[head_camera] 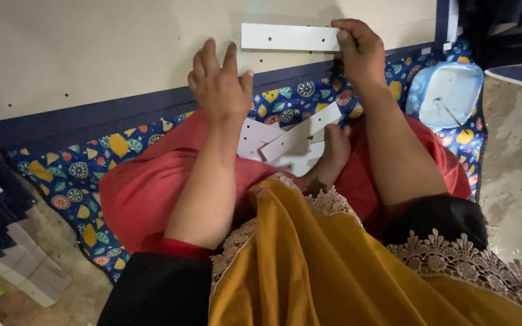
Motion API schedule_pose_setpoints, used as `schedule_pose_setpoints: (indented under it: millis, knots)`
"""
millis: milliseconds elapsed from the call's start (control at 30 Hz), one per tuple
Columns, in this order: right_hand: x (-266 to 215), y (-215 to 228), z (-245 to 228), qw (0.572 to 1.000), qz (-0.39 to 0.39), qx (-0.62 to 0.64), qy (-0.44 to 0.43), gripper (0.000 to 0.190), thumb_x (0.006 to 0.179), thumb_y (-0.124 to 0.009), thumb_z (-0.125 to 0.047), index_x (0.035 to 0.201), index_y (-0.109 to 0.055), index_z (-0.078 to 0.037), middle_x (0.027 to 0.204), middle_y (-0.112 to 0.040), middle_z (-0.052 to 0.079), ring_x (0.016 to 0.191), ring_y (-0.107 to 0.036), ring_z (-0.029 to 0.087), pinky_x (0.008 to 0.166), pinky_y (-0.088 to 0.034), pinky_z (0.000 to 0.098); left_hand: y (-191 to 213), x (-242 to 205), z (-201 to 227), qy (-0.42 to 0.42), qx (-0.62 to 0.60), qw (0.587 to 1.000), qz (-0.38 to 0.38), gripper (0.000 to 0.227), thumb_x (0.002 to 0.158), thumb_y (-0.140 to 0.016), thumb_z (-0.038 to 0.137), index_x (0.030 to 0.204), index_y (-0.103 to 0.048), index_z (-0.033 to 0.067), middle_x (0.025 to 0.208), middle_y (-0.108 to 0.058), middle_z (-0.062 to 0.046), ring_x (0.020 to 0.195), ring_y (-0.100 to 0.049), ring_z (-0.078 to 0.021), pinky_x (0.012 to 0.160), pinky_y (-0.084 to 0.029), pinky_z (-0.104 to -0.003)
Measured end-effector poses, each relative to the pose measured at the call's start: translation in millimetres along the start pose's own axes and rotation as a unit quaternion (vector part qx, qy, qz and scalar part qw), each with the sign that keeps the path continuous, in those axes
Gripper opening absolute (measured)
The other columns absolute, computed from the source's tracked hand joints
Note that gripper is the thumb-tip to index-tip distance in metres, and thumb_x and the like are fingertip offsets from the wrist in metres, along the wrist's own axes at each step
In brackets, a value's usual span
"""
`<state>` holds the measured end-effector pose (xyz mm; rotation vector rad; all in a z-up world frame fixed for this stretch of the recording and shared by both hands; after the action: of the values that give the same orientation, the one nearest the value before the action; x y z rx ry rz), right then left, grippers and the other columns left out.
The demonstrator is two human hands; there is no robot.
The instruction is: Applying white adhesive strips to blue fabric components
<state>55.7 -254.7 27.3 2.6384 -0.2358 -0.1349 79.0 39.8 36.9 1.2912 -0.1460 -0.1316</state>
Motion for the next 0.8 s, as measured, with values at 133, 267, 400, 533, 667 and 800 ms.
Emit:
schedule_pose_setpoints:
  millis: [133, 267, 400, 533, 667, 800]
  knots:
    - [-2.0, 0.2, -9.4, 1.0, -0.011, -0.018, -0.018, 0.023, 0.109, -0.054, -0.012, 0.125, -0.07, -0.01, 0.116, -0.07, 0.007, 0.1, -0.064, 0.019, 0.08, -0.064, 0.0315, -6.8, 1.5, -11.7, 0.093, 0.034, 0.992, -0.073, 0.064, 0.098, -0.069, 0.058, 0.154, -0.054, 0.0309, 0.163, -0.028, -0.013, 0.146, -0.032, -0.0378, 0.108, -0.036, -0.057]
    - [-1.2, 1.0, -6.5, 1.0, -0.01, -0.024, -0.014, 0.023, 0.11, -0.055, -0.01, 0.127, -0.071, -0.011, 0.112, -0.071, 0.004, 0.08, -0.062, 0.015, 0.074, -0.056, 0.0281, -9.2, -1.8, -19.2, 0.124, 0.052, 0.99, -0.051, 0.091, 0.1, -0.077, 0.068, 0.166, -0.033, 0.0232, 0.169, -0.007, -0.017, 0.157, -0.018, -0.042, 0.121, -0.028, -0.063]
    - [-1.2, -1.7, -1.1, 0.999, -0.03, -0.012, 0.004, 0.021, 0.112, -0.054, -0.012, 0.127, -0.068, -0.01, 0.12, -0.069, 0.008, 0.098, -0.066, 0.019, 0.081, -0.062, 0.0309, 3.2, 2.6, -10.6, 0.09, 0.023, 0.992, -0.084, 0.097, 0.105, -0.084, 0.06, 0.172, -0.022, 0.0262, 0.172, 0.004, -0.015, 0.161, -0.001, -0.0389, 0.13, -0.017, -0.062]
    - [-2.7, -4.4, -4.4, 0.999, -0.031, -0.031, 0.024, 0.022, 0.11, -0.056, -0.01, 0.126, -0.071, -0.008, 0.12, -0.072, 0.01, 0.098, -0.068, 0.021, 0.081, -0.062, 0.0335, 10.7, 6.0, -3.7, 0.052, -0.032, 0.996, -0.06, 0.073, 0.101, -0.085, 0.038, 0.162, -0.045, 0.0305, 0.169, -0.015, -0.011, 0.157, -0.013, -0.0386, 0.126, -0.021, -0.062]
    - [-1.5, -9.1, -13.5, 0.989, -0.036, -0.096, 0.107, 0.024, 0.108, -0.056, -0.002, 0.125, -0.073, -0.001, 0.123, -0.072, 0.017, 0.116, -0.067, 0.031, 0.098, -0.053, 0.0412, 7.0, 3.8, 3.0, -0.022, -0.104, 0.994, 0.002, 0.04, 0.09, -0.082, 0.015, 0.129, -0.073, 0.0181, 0.153, -0.046, -0.017, 0.146, -0.032, -0.0411, 0.116, -0.031, -0.063]
    - [-3.9, -14.6, -18.1, 0.984, -0.033, -0.114, 0.135, 0.024, 0.109, -0.057, -0.002, 0.126, -0.073, 0.0, 0.119, -0.073, 0.018, 0.109, -0.068, 0.032, 0.091, -0.054, 0.0416, -1.0, 0.5, 2.4, -0.037, -0.105, 0.994, 0.021, 0.033, 0.089, -0.083, 0.012, 0.12, -0.079, 0.0197, 0.15, -0.049, -0.016, 0.143, -0.037, -0.0411, 0.113, -0.035, -0.063]
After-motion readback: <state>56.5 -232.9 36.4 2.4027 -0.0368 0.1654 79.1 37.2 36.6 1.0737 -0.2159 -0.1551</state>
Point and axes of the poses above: each hand's wrist, its own x-axis towards the middle knuckle, its own y-axis out of the back of the hand, z = x × y, the point moved 4 cm from there along x, towards the middle knuckle
